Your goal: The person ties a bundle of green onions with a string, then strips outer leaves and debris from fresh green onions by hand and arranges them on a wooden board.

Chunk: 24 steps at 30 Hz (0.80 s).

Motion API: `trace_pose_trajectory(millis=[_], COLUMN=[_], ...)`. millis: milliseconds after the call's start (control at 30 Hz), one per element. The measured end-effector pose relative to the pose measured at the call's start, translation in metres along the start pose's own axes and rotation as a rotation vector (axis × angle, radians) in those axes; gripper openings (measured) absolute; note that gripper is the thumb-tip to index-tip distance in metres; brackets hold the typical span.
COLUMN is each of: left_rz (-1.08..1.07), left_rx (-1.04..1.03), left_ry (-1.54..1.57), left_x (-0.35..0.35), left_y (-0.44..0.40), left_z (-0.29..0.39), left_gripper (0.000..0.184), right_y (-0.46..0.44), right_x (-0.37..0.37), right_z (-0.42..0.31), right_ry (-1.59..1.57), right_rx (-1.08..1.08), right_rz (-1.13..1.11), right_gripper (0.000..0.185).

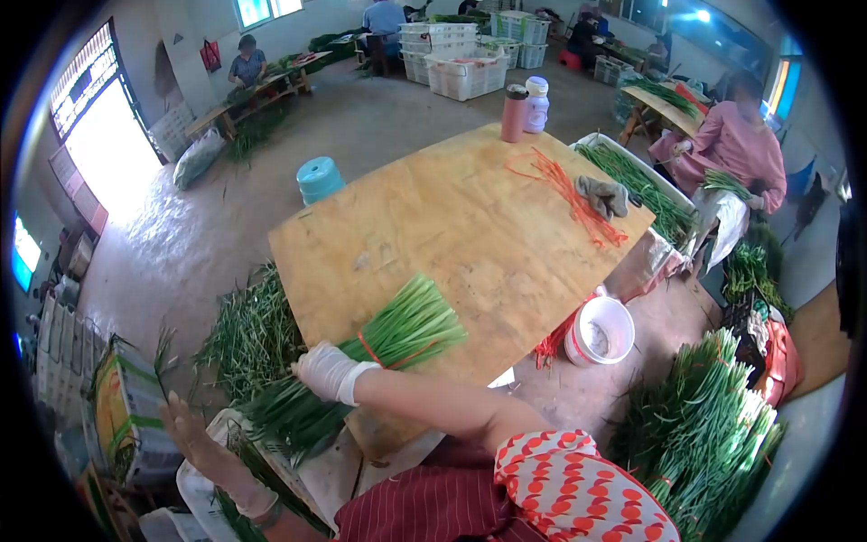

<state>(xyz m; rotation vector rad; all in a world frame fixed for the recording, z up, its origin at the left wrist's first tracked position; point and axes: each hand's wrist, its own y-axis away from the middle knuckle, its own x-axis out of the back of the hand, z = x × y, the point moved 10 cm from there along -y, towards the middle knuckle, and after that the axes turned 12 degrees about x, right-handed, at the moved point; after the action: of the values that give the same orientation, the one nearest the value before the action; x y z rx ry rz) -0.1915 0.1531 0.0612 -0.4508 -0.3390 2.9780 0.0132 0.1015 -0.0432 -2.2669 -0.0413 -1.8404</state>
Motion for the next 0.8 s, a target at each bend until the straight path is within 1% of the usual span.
trace_pose_trajectory(millis=[33,100,167,233,300,367,433,467,500,533,567,633,667,700,733,767,800], left_rz=[0.005,-0.329,-0.58,-0.767,-0.904,-1.069,-1.059,-1.066,-1.057,-1.042,-1.043,-1.02,-1.017,-1.029,-1.042,-1.037,-1.069], left_rx=[0.006,-0.094,-0.177,-0.297,-0.424,-0.455,-0.478,-0.439,-0.445,-0.467,-0.457,-0.483,-0.464,-0.437,-0.41,-0.404,-0.345], left_ry=[-0.005,-0.216,-0.567,-0.853,-0.983,-1.206,-1.292,-1.317,-1.368,-1.413,-1.426,-1.387,-1.396,-1.319,-1.242,-1.246,-1.244], left_x=[-0.018,-0.082,-0.128,-0.172,-0.204,-0.232,-0.24,-0.239,-0.239,-0.242,-0.241,-0.243,-0.24,-0.242,-0.243,-0.243,-0.243], left_y=[0.012,0.035,0.053,0.08,0.107,0.126,0.132,0.132,0.132,0.129,0.127,0.123,0.12,0.114,0.109,0.104,0.1], left_z=[0.006,0.019,0.011,-0.002,-0.026,-0.062,-0.104,-0.119,-0.13,-0.137,-0.141,-0.141,-0.143,-0.142,-0.139,-0.139,-0.143], left_gripper=[0.052,0.059,0.071,0.083,0.094,0.101,0.106,0.106,0.109,0.111,0.111,0.111,0.111,0.11,0.109,0.109,0.108], right_y=[0.007,0.032,0.065,0.092,0.121,0.141,0.149,0.15,0.14,0.138,0.14,0.152,0.162,0.163,0.171,0.183,0.187], right_x=[0.01,0.068,0.127,0.164,0.187,0.203,0.188,0.157,0.089,0.038,0.036,0.099,0.129,0.144,0.15,0.146,0.139], right_z=[-0.002,-0.007,0.002,0.024,0.047,0.052,0.063,0.077,0.11,0.133,0.135,0.121,0.102,0.088,0.082,0.079,0.065], right_ry=[-0.007,-0.094,-0.17,-0.13,-0.007,0.169,0.288,0.249,0.151,0.068,0.054,0.23,0.268,0.261,0.207,0.155,0.208], right_rx=[0.002,0.138,0.213,-0.012,-0.063,-0.135,-0.171,-0.17,-0.262,-0.341,-0.335,-0.282,-0.214,-0.204,-0.32,-0.437,-0.39], right_rz=[-0.007,0.143,0.459,0.403,0.583,0.726,0.737,0.722,0.39,0.063,0.061,0.546,0.732,0.733,0.689,0.639,0.571], right_gripper=[0.025,0.05,0.067,0.064,0.056,0.044,0.042,0.042,0.041,0.039,0.039,0.034,0.029,0.029,0.03,0.03,0.028])
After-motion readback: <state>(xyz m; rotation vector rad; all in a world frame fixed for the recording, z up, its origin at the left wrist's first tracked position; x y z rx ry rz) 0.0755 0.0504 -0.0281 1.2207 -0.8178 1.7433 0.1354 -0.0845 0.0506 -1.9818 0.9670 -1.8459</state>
